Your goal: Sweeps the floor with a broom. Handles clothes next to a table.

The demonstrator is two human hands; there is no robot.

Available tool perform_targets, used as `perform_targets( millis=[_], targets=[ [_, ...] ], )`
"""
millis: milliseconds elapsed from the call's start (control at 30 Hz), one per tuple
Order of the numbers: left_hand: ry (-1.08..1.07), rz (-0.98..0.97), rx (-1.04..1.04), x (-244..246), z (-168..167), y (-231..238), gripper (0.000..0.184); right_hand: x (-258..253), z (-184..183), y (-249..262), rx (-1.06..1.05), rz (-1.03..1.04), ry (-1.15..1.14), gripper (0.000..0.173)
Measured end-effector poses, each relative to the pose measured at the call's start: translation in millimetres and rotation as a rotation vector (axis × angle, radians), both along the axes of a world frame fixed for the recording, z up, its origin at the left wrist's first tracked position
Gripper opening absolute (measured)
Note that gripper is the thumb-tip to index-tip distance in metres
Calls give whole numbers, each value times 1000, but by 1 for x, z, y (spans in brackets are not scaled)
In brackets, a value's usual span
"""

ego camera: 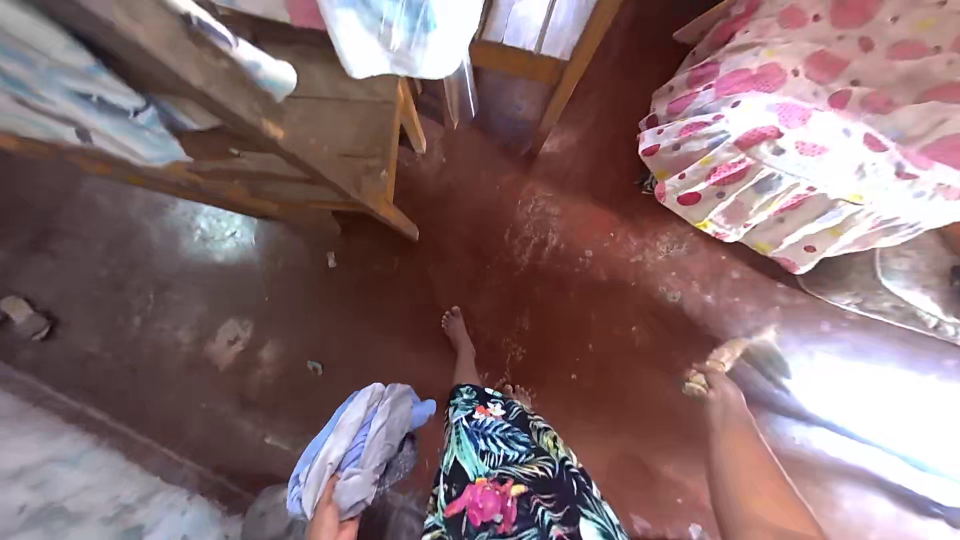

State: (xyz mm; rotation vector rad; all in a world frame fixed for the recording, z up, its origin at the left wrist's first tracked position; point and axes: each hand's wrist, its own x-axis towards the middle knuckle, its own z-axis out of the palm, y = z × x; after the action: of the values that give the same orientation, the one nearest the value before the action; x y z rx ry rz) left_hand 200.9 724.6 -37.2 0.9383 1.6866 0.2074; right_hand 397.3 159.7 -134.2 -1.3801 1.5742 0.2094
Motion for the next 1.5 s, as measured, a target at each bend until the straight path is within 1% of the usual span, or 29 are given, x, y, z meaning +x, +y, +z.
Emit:
perform_targets(
  millis=[33,67,100,167,267,333,400,467,500,567,633,700,767,833,867,900,933,1000,1033,1067,1133,1200,1267,1333,1367,1400,1433,1500],
  targets=[
    [8,-12,5,18,0,9,23,24,-9,25,23,-15,-12,16],
    [18,-24,15,38,2,17,23,47,-16,57,55,15,7,22],
    [26,-31,22,57,6,25,23,67,-23,92,103,85,38,33],
    [42,-48,44,92,15,40,22,94,-42,168,158,383,139,51],
    [48,-95,97,142,25,67,27,125,-52,274,229,848,252,79],
    [31,-127,139,173,28,84,28,149,-55,317,343,1085,213,85],
    [21,-152,162,203,32,90,30,178,-53,336,503,1257,121,87],
    [0,-178,165,227,36,91,31,204,-47,331,609,1399,74,87],
    [-11,-185,166,236,37,90,31,213,-43,321,622,1456,57,86],
    [-27,-185,149,249,38,84,29,222,-26,290,568,1532,40,85],
    [-39,-176,97,260,42,73,26,215,-2,253,459,1524,37,85],
    [-58,-170,32,267,45,60,24,202,18,225,355,1423,57,82],
    [-62,-132,0,274,47,43,23,193,27,217,293,1186,95,80],
    [-53,-92,-10,276,44,26,23,199,26,231,284,901,90,82],
    [-45,-71,-13,276,41,17,23,211,20,241,281,814,97,82],
    [-47,-50,-19,276,38,6,25,226,10,248,291,787,105,81],
    [-52,-21,-26,275,35,-6,26,242,-5,252,312,823,111,80],
    [-41,23,-28,276,30,-31,25,274,-40,249,373,1033,103,82],
    [-30,37,-38,278,28,-42,25,292,-48,246,391,1139,93,82],
    [-13,51,-46,282,27,-54,26,310,-49,242,390,1200,77,82],
    [10,66,-56,298,27,-77,27,341,-40,231,340,1208,35,82],
    [-19,60,-69,325,30,-101,26,369,-34,221,253,1118,-10,84],
    [-76,52,-93,366,38,-123,22,405,-34,220,204,1012,-37,85],
    [-157,34,-116,420,51,-144,21,455,-35,228,215,979,-11,79],
    [-209,22,-129,448,59,-153,22,480,-37,233,230,996,11,75],
    [-264,7,-136,477,67,-161,21,502,-44,235,247,1052,28,72],
    [-330,-8,-143,506,74,-167,21,521,-53,233,245,1166,43,72],
    [-488,-41,-164,563,90,-179,22,544,-75,216,139,1497,25,69]
  ],
)
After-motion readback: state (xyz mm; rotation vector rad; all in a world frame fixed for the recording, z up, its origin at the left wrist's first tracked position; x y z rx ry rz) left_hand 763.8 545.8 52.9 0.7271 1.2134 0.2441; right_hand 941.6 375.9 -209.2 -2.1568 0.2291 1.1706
